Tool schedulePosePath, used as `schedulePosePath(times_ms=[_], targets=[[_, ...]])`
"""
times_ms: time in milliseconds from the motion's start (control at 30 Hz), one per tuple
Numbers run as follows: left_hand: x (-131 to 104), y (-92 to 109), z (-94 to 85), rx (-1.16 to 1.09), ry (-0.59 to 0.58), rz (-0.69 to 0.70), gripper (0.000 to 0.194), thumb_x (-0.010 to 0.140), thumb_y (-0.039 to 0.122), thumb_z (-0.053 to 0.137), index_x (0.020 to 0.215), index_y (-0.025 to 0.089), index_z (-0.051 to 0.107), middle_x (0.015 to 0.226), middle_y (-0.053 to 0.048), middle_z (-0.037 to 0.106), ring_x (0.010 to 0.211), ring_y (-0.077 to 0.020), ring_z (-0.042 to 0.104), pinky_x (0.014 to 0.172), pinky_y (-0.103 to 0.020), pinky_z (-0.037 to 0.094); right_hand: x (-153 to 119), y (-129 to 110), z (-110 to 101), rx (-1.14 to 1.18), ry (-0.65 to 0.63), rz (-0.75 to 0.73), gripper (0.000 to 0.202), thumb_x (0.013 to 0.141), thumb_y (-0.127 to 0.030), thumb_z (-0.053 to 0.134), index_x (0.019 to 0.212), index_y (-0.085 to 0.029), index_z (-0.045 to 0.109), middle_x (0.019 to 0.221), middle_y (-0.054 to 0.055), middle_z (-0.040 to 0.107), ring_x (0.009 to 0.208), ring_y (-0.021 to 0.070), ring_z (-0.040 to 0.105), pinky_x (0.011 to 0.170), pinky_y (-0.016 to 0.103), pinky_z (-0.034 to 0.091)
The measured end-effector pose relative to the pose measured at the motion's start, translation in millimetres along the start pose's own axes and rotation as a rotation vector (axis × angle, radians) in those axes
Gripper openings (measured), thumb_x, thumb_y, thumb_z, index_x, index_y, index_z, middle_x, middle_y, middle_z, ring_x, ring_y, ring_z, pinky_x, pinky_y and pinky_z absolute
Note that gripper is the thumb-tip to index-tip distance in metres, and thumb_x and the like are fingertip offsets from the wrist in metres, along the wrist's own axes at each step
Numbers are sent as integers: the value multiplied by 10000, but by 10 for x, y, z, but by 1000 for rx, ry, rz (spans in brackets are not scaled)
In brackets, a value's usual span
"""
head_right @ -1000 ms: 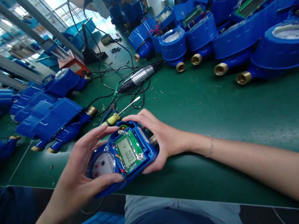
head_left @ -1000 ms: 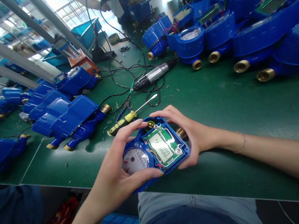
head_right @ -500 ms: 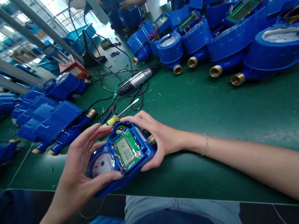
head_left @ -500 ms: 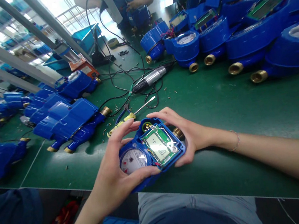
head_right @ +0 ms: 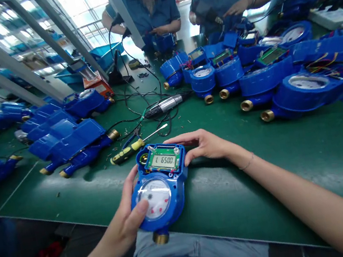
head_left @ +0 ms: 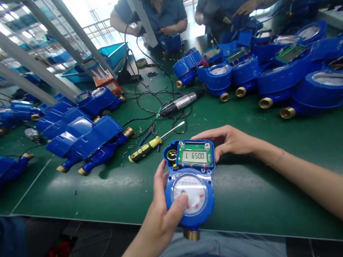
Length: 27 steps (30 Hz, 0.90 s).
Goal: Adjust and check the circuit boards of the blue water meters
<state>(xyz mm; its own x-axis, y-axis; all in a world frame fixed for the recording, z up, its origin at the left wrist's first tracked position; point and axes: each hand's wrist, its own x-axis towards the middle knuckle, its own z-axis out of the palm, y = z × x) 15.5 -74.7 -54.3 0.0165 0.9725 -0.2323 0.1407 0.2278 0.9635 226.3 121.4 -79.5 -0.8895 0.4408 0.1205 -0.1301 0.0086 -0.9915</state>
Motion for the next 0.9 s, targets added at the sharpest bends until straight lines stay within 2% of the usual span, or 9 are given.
schedulePosePath(times_ms=[100,167,233,300,367,433,533,733,900], targets=[[-21,-12,244,-32,20,9,842,943,517,466,1511,304,-118,1594,-143,224,1430,-295,357,1195,-529,293,-101,-215,-37,-47,45,96,516,879,-421,702,1356,-269,576,1359,62,621,1267,251,568,1106,451,402],[1,0,217,-59,-57,41,823,955,514,436,1508,322,-143,1576,-146,274,1399,-282,413,1164,-517,352,-141,-360,24,-139,26,72,570,941,-565,542,1417,-252,508,1439,88,539,1328,266,502,1122,463,374],[62,36,27,-4,-157,66,741,964,513,414,1523,332,-38,1491,-141,422,1270,-271,554,1081,-496,454,-154,-464,146,-284,45,60,776,863,-705,538,1464,-225,435,1458,124,478,1333,305,472,1110,487,379],[173,88,-270,209,-167,79,585,965,520,410,1483,310,236,1303,-114,591,1032,-253,675,940,-465,538,-141,-512,296,-445,143,100,895,754,-706,677,1455,-213,419,1398,133,480,1277,318,500,1075,492,414],[335,132,-585,558,70,149,443,959,519,436,1307,251,493,1098,-86,670,956,-257,672,877,-440,534,-107,-522,428,-544,250,145,806,745,-585,765,1394,-222,454,1312,108,515,1200,289,543,1041,468,447],[539,138,-834,936,290,322,425,958,484,459,1259,194,533,1119,-110,651,1023,-275,630,921,-435,500,-59,-523,512,-591,280,148,652,784,-486,766,1318,-225,499,1245,85,543,1148,261,564,1019,440,463],[870,62,-1002,1367,179,364,421,973,430,439,1266,143,539,1230,-171,601,1141,-325,554,939,-454,473,21,-558,542,-630,252,123,539,802,-431,762,1246,-218,543,1194,74,569,1099,246,580,993,421,473],[1243,-78,-999,1412,37,332,361,963,418,478,1206,175,588,1055,-130,668,981,-293,625,799,-372,487,67,-747,488,-737,127,119,523,842,-429,732,1289,-236,540,1246,76,577,1164,261,561,1020,428,458],[864,154,-1264,1307,148,327,412,1002,409,362,1248,146,562,1168,-135,663,1007,-292,650,812,-391,518,48,-856,611,-896,118,243,479,949,-361,564,1397,-271,422,1431,102,441,1339,300,418,1133,535,348]])
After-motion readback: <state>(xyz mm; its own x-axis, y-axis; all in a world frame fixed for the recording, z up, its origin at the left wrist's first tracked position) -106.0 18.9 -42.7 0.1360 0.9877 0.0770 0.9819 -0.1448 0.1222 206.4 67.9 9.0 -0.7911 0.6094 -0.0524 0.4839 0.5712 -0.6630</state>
